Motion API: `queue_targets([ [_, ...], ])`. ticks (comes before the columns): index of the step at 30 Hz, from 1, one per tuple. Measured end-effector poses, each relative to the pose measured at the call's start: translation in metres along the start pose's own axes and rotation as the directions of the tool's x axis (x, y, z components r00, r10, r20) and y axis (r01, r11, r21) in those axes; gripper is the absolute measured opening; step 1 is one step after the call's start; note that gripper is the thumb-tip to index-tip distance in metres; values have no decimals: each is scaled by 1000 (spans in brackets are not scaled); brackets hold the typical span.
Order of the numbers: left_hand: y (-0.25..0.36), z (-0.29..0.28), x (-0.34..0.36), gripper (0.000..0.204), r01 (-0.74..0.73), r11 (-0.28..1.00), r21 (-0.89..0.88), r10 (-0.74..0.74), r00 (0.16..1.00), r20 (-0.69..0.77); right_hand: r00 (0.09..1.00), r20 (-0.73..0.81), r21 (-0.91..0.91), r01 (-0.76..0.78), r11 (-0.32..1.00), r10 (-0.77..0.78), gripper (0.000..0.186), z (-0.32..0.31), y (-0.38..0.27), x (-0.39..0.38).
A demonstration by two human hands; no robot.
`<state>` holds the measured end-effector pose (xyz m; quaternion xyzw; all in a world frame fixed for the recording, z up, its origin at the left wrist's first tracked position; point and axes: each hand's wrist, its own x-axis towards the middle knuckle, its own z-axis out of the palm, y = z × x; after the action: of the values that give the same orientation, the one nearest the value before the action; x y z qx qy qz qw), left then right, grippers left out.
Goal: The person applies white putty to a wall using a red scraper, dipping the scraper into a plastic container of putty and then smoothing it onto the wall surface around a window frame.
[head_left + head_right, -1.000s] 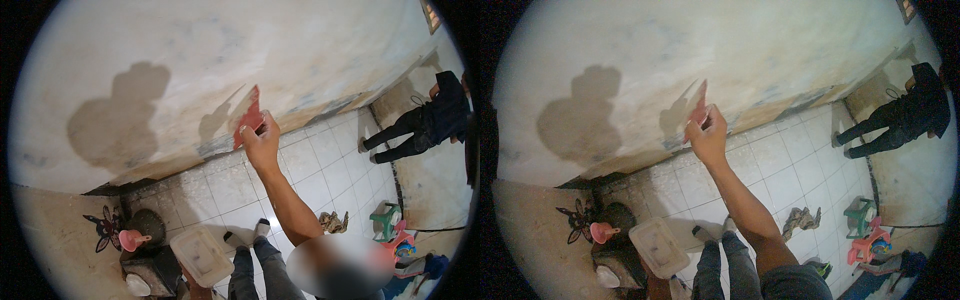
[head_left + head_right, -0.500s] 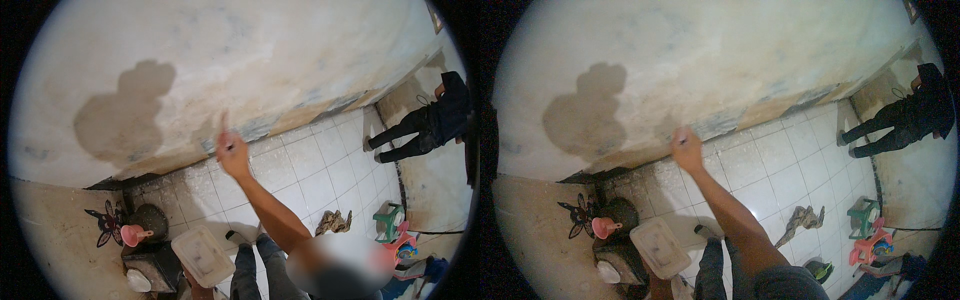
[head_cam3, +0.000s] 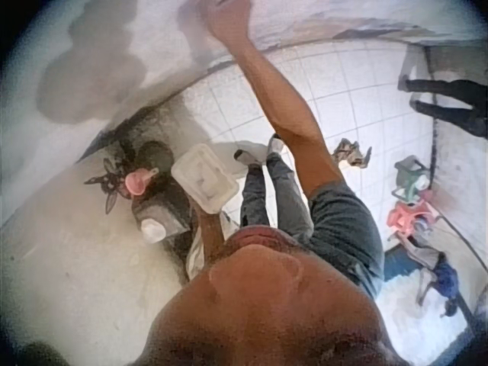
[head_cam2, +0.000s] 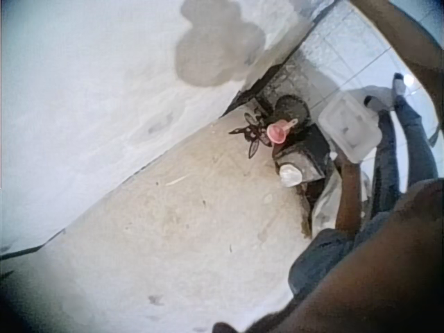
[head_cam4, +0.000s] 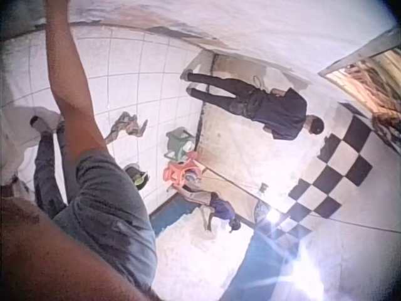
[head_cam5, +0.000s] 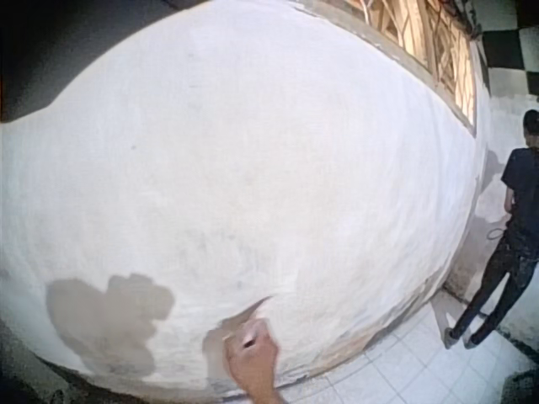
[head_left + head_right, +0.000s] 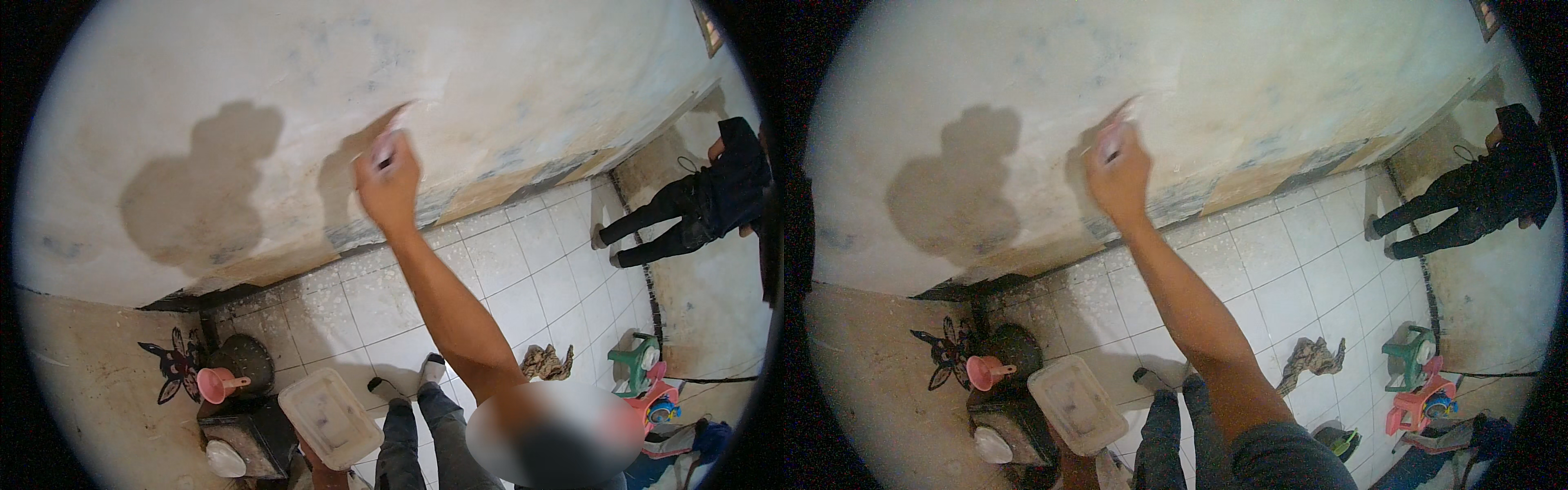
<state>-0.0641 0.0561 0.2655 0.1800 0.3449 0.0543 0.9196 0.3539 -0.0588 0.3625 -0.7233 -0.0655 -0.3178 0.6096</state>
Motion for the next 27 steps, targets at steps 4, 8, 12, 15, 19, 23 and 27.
queue_targets([
  [4, 3, -2, 6, 66, 27, 999, -25, -29, 998, -49, 910, 414, -80, 31, 996, 5, 16, -14, -12, -53],
  [8, 6, 10, 1, 65, -40, 994, 98, 47, 997, -66, 927, 375, -159, 72, 985, -7, 16, -44, 0, -64],
  [12, 9, 12, -4, 65, -44, 997, 63, 49, 995, -92, 997, 31, -269, 75, 960, -69, 12, -35, 2, -25],
  [15, 4, 4, -5, 66, -33, 995, 94, 37, 999, -40, 937, 291, -409, 305, 860, -194, 13, -5, 27, -7],
  [19, 5, 1, 3, 66, -50, 990, 129, 49, 999, 7, 575, 807, -315, 610, 727, -134, 25, 7, 52, -78],
  [23, -1, -15, 3, 67, -86, 990, 115, 84, 996, 21, 824, 566, -293, 161, 942, 36, 28, -42, 66, -114],
  [27, 13, -21, 12, 67, 104, 957, -271, -153, 974, -167, 736, 116, 402, -649, 646, 667, 17, -58, 77, -62],
])
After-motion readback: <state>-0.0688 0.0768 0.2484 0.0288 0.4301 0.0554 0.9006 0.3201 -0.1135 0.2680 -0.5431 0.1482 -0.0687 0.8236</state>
